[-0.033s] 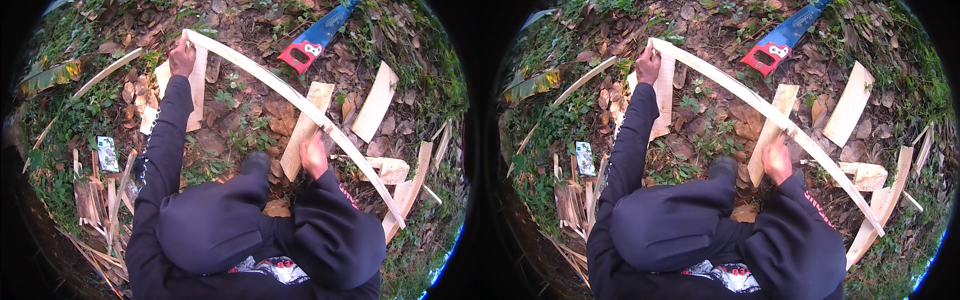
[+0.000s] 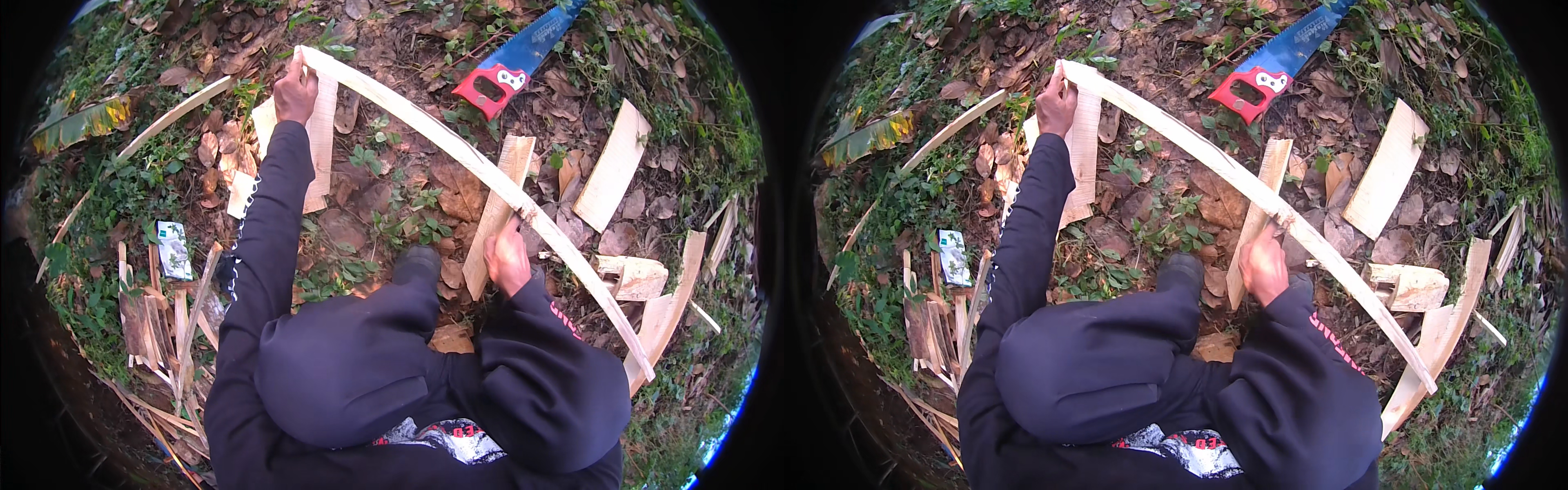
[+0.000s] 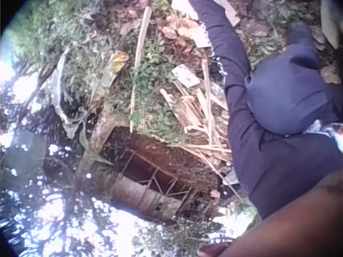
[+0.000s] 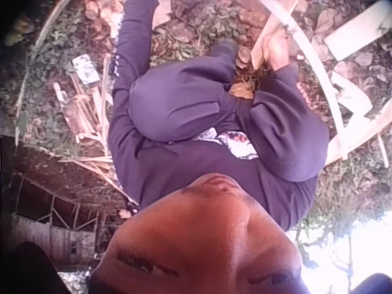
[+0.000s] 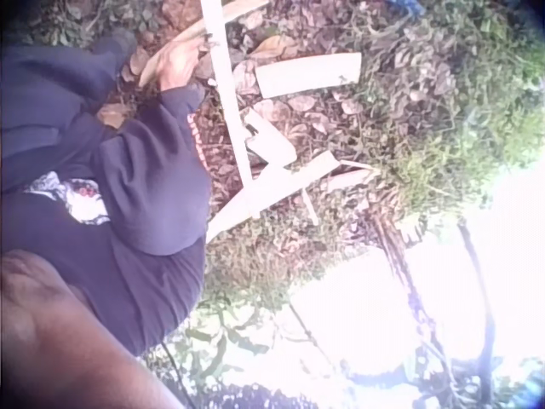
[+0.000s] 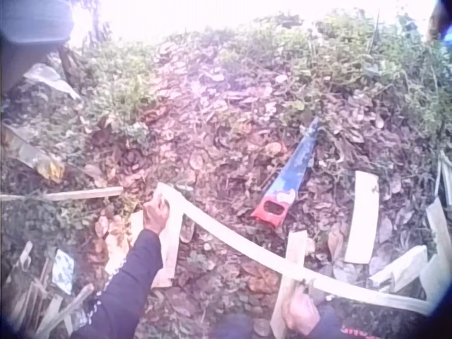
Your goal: The person assembles a wooden frame by arranging and fitting several cut wooden planks together on the ground. They repeatedly adjust the positions of the pieces to form a rectangular structure.
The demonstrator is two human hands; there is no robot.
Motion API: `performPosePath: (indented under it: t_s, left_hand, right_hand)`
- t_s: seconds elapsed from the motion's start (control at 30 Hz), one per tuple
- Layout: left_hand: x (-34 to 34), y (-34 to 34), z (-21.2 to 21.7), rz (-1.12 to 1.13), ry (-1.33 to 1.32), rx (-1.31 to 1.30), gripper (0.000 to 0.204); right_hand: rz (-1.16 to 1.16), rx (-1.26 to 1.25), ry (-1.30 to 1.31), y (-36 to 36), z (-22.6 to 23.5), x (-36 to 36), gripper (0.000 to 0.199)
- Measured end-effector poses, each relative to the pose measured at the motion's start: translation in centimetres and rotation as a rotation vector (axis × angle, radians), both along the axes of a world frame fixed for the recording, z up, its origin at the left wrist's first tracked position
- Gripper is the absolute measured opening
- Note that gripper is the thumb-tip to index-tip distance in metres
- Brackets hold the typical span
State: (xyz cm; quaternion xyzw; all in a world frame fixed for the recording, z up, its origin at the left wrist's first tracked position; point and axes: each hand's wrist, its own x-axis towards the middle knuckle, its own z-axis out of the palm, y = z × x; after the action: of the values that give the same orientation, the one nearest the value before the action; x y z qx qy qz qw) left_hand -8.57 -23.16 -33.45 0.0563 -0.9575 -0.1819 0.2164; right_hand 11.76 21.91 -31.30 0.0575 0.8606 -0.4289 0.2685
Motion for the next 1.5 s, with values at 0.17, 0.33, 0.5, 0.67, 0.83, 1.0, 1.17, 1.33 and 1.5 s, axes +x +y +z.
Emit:
performPosePath:
  t_s: [0.17, 0.33, 0.5, 0.67, 0.83, 1.0, 1.17, 1.33, 1.5]
  left_hand:
    - [0.4, 1.0, -0.3, 0.059, -0.044, -0.023, 0.054]
    - [0.3, 2.4, -0.8, 0.019, 0.018, -0.018, 0.056]
    - [0.1, 3.4, -0.2, 0.037, -0.034, -0.03, 0.057]
    - [0.7, 0.5, -0.3, 0.025, 0.016, -0.024, 0.055]
    - [0.7, 0.3, 0.1, 0.049, -0.026, 0.011, 0.051]
    - [0.4, 0.9, -0.1, 0.051, -0.006, 0.062, 0.049]
    - [1.1, 0.2, 0.1, 0.068, -0.028, 0.071, 0.052]
    - [0.9, 0.8, 0.2, 0.103, -0.053, 0.072, 0.053]
    - [1.1, 0.5, 0.5, 0.105, -0.104, 0.101, 0.054]
  right_hand:
    - [0.125, 0.092, 0.205, 0.3, -0.3, 0.5, 0.028]
    - [-0.057, -0.175, 0.163, 1.3, -0.6, 1.4, 0.045]
    - [-0.066, -0.398, 0.106, 2.0, -3.3, 4.9, 0.06]
    - [-0.095, -0.276, 0.043, 0.1, -1.1, 1.3, 0.053]
    - [-0.122, -0.178, 0.172, -1.5, -1.1, -0.9, 0.053]
    - [0.049, 0.114, 0.264, -0.7, -1.9, -1.3, 0.038]
    - [0.033, 0.232, 0.144, -1.6, 0.1, -2.7, 0.063]
    - [0.041, 0.335, 0.156, -1.8, 0.1, -3.5, 0.062]
    - [0.072, 0.348, 0.08, -2.0, -0.6, -3.0, 0.06]
